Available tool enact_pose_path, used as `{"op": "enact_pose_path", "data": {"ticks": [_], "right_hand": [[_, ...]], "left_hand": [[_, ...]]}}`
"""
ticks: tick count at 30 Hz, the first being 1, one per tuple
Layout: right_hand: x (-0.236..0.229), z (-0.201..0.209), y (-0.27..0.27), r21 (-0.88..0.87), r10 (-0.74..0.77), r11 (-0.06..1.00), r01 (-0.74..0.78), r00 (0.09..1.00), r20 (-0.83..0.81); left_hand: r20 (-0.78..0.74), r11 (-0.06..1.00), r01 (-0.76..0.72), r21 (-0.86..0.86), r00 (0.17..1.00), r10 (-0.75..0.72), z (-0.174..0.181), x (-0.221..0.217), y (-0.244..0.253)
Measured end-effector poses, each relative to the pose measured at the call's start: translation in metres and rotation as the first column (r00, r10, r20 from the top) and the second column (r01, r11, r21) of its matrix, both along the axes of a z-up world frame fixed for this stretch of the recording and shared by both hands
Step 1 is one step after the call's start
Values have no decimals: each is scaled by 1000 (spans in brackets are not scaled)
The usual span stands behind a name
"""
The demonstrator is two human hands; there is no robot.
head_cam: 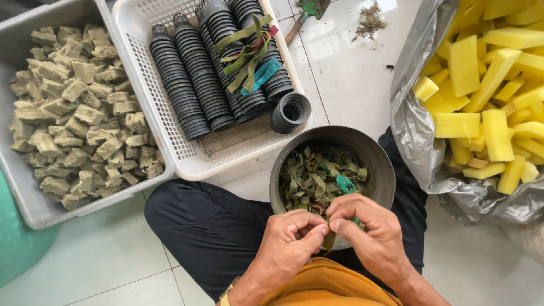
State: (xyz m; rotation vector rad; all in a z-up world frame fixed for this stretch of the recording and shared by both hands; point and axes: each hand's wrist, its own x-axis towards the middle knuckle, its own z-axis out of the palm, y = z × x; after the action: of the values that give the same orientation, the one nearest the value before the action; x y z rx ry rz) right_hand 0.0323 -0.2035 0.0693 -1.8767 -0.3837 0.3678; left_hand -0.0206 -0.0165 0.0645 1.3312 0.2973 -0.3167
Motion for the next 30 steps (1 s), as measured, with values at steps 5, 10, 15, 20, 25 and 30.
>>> {"op": "enact_pose_path", "data": {"ticks": [5,10,15,20,25,30], "right_hand": [[10,-20,-10,169,-270,940,296,949,-161],[10,13,0,-12,-301,952,306,941,154],[-5,22,16,-96,-98,986,135,945,313],[-6,15,19,-128,-31,988,82,933,359],[-5,5,11,-89,-35,994,58,971,238],[7,0,0,-110,-299,942,316,943,143]], "left_hand": [[-88,994,-78,-75,994,71,-9,-1,-3],[-186,962,-231,-145,961,203,-18,-1,-3],[-183,929,-316,-191,942,282,-24,0,-9],[-180,958,-227,-178,964,195,-21,-5,-6],[-137,964,-197,-179,975,173,-29,-15,-8],[-260,883,-333,-331,931,254,-25,-15,-1]]}}
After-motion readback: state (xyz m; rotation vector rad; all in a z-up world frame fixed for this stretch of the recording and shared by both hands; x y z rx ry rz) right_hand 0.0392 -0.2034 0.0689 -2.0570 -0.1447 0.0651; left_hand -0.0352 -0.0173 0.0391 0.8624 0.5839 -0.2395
